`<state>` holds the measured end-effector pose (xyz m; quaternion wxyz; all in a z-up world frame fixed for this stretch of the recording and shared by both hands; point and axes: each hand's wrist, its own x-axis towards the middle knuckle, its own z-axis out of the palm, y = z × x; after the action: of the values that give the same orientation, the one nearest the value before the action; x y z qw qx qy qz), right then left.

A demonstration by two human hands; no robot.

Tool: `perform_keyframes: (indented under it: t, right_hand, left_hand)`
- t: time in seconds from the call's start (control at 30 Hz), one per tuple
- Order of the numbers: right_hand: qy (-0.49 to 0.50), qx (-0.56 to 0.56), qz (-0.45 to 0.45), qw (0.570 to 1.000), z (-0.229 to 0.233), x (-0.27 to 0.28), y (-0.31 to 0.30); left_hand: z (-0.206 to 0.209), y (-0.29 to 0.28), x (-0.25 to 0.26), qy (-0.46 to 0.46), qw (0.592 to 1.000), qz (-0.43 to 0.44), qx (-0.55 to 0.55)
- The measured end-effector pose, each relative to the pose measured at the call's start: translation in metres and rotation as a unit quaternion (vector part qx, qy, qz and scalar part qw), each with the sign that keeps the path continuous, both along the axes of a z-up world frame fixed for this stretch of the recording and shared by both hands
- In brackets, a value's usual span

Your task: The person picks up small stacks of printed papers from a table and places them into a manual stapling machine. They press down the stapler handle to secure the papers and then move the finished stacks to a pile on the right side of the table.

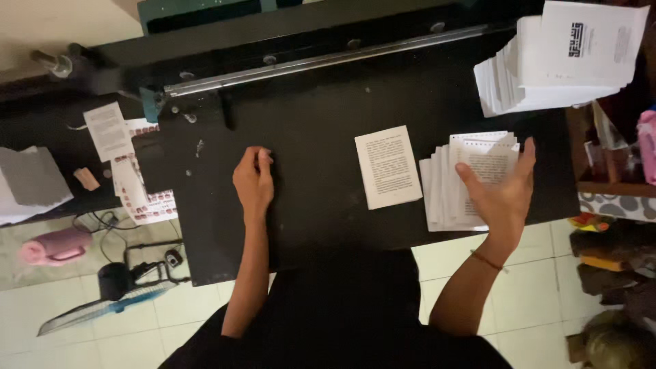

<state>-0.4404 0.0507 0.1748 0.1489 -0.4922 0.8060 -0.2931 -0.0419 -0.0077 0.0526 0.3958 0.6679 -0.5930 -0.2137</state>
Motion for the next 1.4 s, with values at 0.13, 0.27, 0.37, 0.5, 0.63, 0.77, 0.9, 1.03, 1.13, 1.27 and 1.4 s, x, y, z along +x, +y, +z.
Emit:
perform_keyframes:
  t: [0.13,0.27,0.37,0.5,0.63,0.77,0.9,1.03,1.13,1.27,1.4]
  right_hand:
    - [0.042,-0.312,0.049,0.948,-0.037,-0.006,0.012]
    - [-0.02,-0.21,0.081,0.974,-0.041,0.064,0.015]
    - [-0.047,-0.157,0.112,0.98,-0.069,0.085,0.005]
    - [-0.028,-0.078,0.061,0.995,-0.071,0.096,-0.004]
    - [-0.009,-0.073,0.06,0.996,-0.083,0.094,-0.005]
    - [-0.005,-0.073,0.047,0.996,-0.091,0.094,-0.005]
    - [0.001,-0.087,0.044,0.995,-0.089,0.095,-0.007]
    - [0.013,-0.098,0.052,0.994,-0.099,0.092,-0.006]
    - [0.026,-0.103,0.051,0.993,-0.101,0.093,-0.004]
    - [0.01,-0.118,0.048,0.992,-0.091,0.097,-0.005]
    - [-0.012,-0.109,0.055,0.992,-0.086,0.097,-0.006]
  left_hand:
    - [-0.012,-0.001,-0.009,-0.005,1.0,0.03,-0.002]
    - [0.009,0.007,-0.07,0.094,0.995,-0.026,0.015]
    - [0.009,0.013,-0.124,0.212,0.969,-0.107,0.068]
    - [0.013,0.018,-0.146,0.247,0.944,-0.175,0.135]
    - [0.005,0.018,-0.146,0.232,0.941,-0.194,0.151]
    - [-0.014,0.022,-0.148,0.219,0.946,-0.192,0.144]
    - [-0.021,0.023,-0.149,0.219,0.948,-0.19,0.13]
    - [-0.018,0.023,-0.147,0.221,0.948,-0.191,0.123]
    - [-0.027,0.023,-0.149,0.223,0.95,-0.188,0.117]
    - [-0.023,0.023,-0.148,0.233,0.945,-0.197,0.121]
    - [-0.016,0.022,-0.146,0.234,0.943,-0.204,0.121]
